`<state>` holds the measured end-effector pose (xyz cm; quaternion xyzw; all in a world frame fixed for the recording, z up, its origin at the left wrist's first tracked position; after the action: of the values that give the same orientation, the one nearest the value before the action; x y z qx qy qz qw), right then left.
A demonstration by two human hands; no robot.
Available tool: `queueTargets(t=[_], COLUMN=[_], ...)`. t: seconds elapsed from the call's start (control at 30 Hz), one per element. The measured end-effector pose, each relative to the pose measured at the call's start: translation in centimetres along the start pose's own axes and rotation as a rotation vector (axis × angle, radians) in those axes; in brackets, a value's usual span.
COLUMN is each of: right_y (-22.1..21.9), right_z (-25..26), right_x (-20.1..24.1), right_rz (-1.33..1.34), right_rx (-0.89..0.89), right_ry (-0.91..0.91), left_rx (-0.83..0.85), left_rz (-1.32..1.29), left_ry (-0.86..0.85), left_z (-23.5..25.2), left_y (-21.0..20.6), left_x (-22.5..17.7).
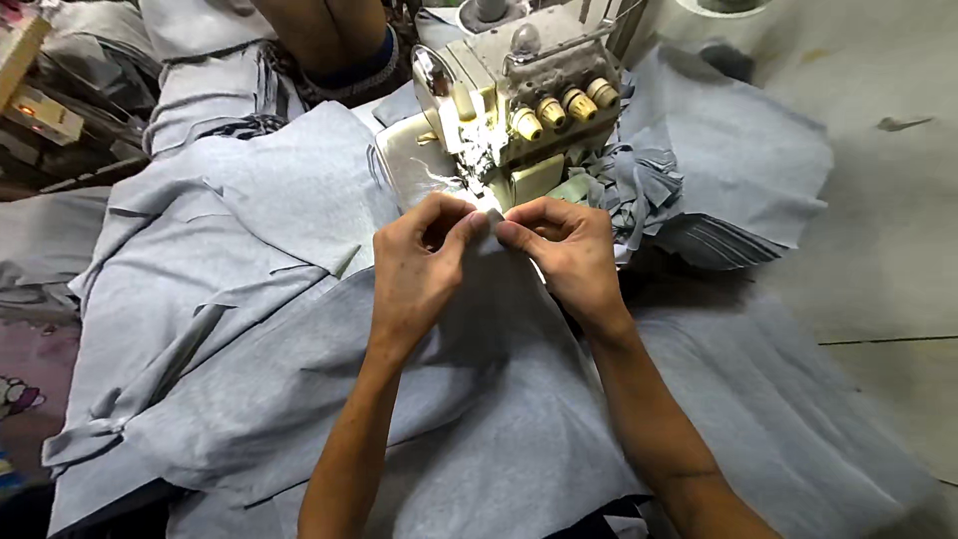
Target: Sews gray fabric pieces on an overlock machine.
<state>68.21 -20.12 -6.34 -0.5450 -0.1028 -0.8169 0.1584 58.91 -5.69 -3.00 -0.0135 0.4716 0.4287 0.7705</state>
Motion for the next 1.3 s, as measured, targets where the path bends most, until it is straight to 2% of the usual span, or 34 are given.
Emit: queueTargets(t=[0.5, 0.6, 0.7, 0.8, 0.97, 1.3], right_y=[0.4, 0.5, 1.2, 1.1, -0.4, -0.7], right_z=[0.1, 0.1, 0.2, -0.2, -0.7, 0.1], right_x=[-0.7, -0.8, -1.3, -3.5, -7.9, -8.2], right_rz=[0.04, 0.069, 0.078, 0.07, 0.005, -0.104], right_rx=[-0.073, -0.081, -0.109, -0.152, -0.201, -0.259], right_ry=[-0.012, 0.015, 0.035, -0.002, -0.109, -0.058], left_rx=[-0.047, 0.047, 0.14, 0.064, 0.043, -0.025], left_rz=[0.07, 0.165, 0.222, 0.264, 0.49, 0.554], left_ry=[0.005, 0.023, 0.053, 0.127, 0.134, 0.053], left_z=[-0.2, -0.8, -2.6, -4.0, -2.3, -1.1], left_y=[-0.9, -0.4, 1.7, 4.0, 3.8, 2.7], left_x=[-0.6, 0.7, 3.8, 6.7, 7.7, 7.2])
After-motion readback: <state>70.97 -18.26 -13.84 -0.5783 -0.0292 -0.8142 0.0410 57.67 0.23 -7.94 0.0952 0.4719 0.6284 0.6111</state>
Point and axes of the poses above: each hand's wrist, its own z-axis towards the middle knuckle, its own y-axis out of the back of the hand, x = y × z, the point moved 7 cm from there along z, towards the middle knuckle, and after that the axes turned 10 degrees about -x, right-handed, at the moved point
